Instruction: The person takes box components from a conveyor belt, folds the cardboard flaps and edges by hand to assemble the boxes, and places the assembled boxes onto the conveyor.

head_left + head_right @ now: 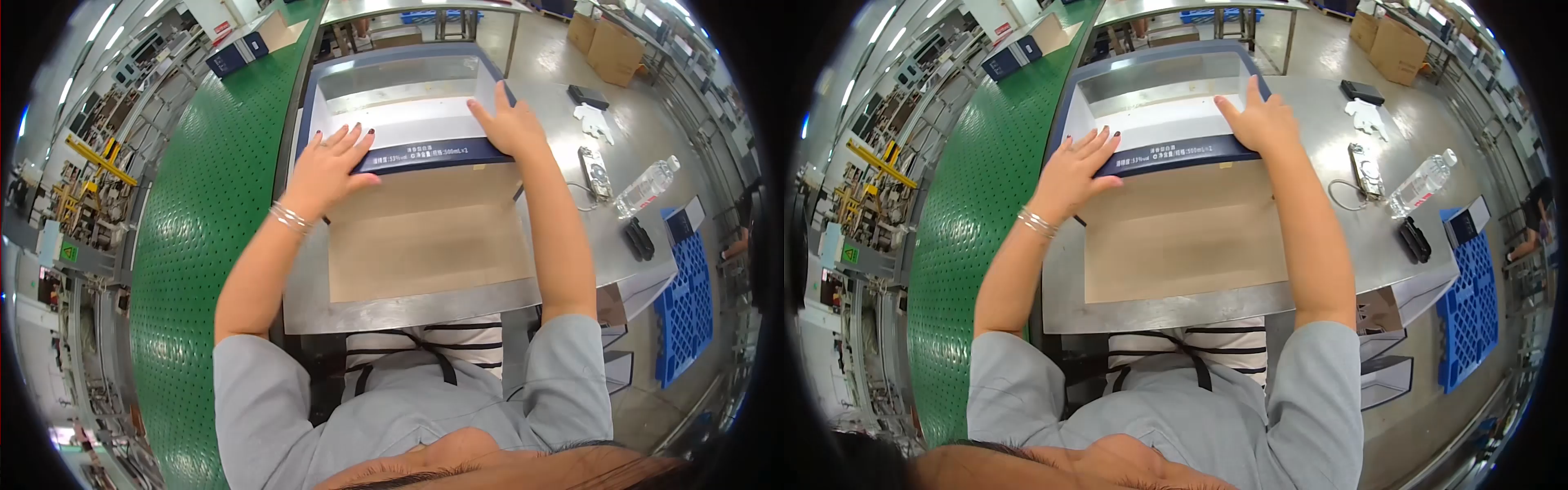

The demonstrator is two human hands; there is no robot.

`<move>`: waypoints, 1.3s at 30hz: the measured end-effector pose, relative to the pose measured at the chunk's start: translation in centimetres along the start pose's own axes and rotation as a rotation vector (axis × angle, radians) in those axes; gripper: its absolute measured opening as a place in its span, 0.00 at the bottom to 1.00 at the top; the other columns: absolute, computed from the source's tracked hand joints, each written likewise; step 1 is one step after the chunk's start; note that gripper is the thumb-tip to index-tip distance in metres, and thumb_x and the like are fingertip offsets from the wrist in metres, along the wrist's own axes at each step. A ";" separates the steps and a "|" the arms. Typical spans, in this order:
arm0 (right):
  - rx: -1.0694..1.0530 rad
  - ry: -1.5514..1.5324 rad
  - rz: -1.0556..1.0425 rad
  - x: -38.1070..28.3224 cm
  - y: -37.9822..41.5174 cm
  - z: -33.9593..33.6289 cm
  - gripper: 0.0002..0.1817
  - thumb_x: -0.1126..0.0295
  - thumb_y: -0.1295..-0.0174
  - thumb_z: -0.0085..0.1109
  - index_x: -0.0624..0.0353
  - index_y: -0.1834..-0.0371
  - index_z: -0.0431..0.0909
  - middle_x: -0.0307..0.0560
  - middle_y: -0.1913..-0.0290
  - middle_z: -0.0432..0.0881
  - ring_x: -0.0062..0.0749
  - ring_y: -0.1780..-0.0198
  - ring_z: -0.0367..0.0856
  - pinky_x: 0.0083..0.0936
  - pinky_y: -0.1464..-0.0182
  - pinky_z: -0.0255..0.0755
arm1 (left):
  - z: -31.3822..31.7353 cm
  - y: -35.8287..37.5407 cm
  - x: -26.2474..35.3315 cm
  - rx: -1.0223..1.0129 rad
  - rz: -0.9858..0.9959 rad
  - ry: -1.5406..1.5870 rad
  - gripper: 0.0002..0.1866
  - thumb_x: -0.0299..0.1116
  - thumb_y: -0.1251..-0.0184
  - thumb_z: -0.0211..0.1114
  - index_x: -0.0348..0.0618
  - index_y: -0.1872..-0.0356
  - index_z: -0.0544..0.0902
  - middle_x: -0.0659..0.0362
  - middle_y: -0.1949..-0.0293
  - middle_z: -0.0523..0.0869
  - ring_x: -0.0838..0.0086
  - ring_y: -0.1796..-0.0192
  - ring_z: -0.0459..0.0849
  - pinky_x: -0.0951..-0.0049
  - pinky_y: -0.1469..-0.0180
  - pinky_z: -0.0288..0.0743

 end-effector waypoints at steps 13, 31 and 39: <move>0.040 0.036 -0.034 -1.4 -1.5 1.8 0.53 0.23 0.37 0.36 0.51 0.19 0.56 0.64 0.33 0.72 0.54 0.37 0.75 0.41 0.36 0.67 | -3.8 0.0 -9.7 -0.290 -0.588 0.595 0.55 0.63 0.32 0.58 0.32 0.20 0.45 0.40 0.20 0.51 0.52 0.18 0.50 0.57 0.19 0.48; 0.849 -0.197 -0.134 6.5 16.4 6.9 0.50 0.49 0.36 0.65 0.81 0.27 0.53 0.74 0.34 0.68 0.63 0.41 0.73 0.45 0.35 0.66 | 5.7 10.2 8.2 0.902 -0.790 0.246 0.52 0.49 0.39 0.73 0.25 0.26 0.53 0.34 0.35 0.70 0.46 0.35 0.73 0.53 0.32 0.66; 0.320 -0.509 -0.081 9.4 13.8 8.6 0.43 0.59 0.34 0.63 0.78 0.26 0.53 0.72 0.31 0.64 0.61 0.34 0.68 0.46 0.31 0.62 | 5.1 9.2 5.0 0.460 -0.960 0.836 0.47 0.42 0.41 0.76 0.27 0.29 0.58 0.35 0.33 0.66 0.47 0.33 0.69 0.55 0.28 0.62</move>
Point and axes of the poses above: each hand's wrist, its own y-axis away from the middle knuckle, its own z-axis out of the palm, x = y × z, the point moved 2 cm from there along -y, towards the middle knuckle
